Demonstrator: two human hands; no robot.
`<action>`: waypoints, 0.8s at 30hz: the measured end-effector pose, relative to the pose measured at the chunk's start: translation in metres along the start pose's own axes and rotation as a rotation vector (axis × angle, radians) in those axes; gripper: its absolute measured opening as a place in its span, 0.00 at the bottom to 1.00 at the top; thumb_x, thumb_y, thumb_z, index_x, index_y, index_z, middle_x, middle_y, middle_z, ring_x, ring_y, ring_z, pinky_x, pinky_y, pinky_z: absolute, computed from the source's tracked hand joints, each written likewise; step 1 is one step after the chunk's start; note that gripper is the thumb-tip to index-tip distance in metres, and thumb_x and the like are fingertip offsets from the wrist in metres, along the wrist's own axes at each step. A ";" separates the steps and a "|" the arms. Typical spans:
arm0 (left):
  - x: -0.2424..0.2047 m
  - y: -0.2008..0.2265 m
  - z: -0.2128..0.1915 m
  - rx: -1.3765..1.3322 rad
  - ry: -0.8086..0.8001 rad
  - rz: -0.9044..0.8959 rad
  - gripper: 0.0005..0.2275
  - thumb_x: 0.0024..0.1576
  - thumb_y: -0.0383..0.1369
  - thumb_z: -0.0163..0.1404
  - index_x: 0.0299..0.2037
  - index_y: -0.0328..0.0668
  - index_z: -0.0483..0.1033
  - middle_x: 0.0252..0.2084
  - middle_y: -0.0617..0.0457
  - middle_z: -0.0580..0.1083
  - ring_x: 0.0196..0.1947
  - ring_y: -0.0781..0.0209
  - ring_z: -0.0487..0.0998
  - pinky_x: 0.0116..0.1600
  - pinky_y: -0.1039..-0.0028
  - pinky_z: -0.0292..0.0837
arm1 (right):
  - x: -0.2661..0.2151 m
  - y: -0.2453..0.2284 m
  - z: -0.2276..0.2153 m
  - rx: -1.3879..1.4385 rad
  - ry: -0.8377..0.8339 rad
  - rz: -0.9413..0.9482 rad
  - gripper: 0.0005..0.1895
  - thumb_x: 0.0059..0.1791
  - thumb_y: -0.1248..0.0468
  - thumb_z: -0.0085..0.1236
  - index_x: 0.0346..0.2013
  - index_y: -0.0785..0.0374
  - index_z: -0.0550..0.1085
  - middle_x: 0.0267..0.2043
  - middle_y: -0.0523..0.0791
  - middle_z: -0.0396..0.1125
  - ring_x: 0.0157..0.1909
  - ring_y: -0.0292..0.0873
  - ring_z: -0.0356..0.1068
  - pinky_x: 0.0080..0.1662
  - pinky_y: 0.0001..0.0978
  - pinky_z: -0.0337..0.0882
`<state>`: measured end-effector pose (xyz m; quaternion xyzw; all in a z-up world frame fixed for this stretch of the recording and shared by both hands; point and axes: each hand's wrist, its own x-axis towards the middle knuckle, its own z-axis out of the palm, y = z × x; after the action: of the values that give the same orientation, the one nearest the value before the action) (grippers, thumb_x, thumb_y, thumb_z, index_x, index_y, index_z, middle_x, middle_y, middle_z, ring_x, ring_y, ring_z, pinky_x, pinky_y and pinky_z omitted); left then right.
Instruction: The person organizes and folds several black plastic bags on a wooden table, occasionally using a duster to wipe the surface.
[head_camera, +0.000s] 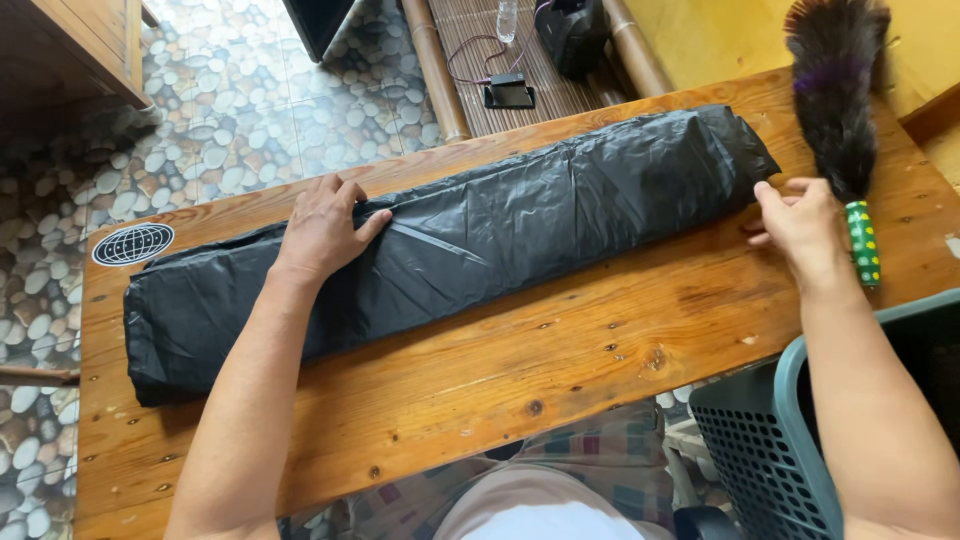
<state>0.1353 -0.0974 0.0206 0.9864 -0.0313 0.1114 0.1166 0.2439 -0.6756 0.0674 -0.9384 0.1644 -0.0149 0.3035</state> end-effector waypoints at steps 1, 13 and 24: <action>0.000 0.000 0.002 0.002 0.001 -0.001 0.21 0.62 0.53 0.52 0.49 0.41 0.75 0.48 0.44 0.71 0.52 0.42 0.72 0.56 0.53 0.67 | 0.011 0.008 0.009 0.001 -0.001 -0.002 0.29 0.56 0.44 0.53 0.59 0.64 0.65 0.51 0.44 0.75 0.29 0.50 0.77 0.39 0.32 0.68; -0.004 0.000 0.010 0.016 0.113 0.050 0.19 0.63 0.49 0.54 0.46 0.38 0.75 0.45 0.43 0.70 0.49 0.42 0.70 0.55 0.55 0.67 | -0.010 -0.001 0.026 1.025 -0.201 0.250 0.10 0.54 0.60 0.59 0.46 0.61 0.72 0.40 0.46 0.70 0.41 0.50 0.77 0.44 0.41 0.86; -0.004 -0.002 0.013 -0.041 0.105 0.033 0.17 0.63 0.48 0.54 0.44 0.41 0.73 0.43 0.46 0.69 0.48 0.44 0.70 0.53 0.55 0.66 | -0.053 -0.026 0.065 1.069 -0.256 0.328 0.10 0.50 0.53 0.64 0.38 0.50 0.72 0.35 0.41 0.71 0.39 0.39 0.76 0.34 0.26 0.73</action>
<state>0.1344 -0.0984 0.0072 0.9760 -0.0439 0.1641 0.1363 0.2098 -0.6018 0.0329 -0.6112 0.2393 0.0652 0.7517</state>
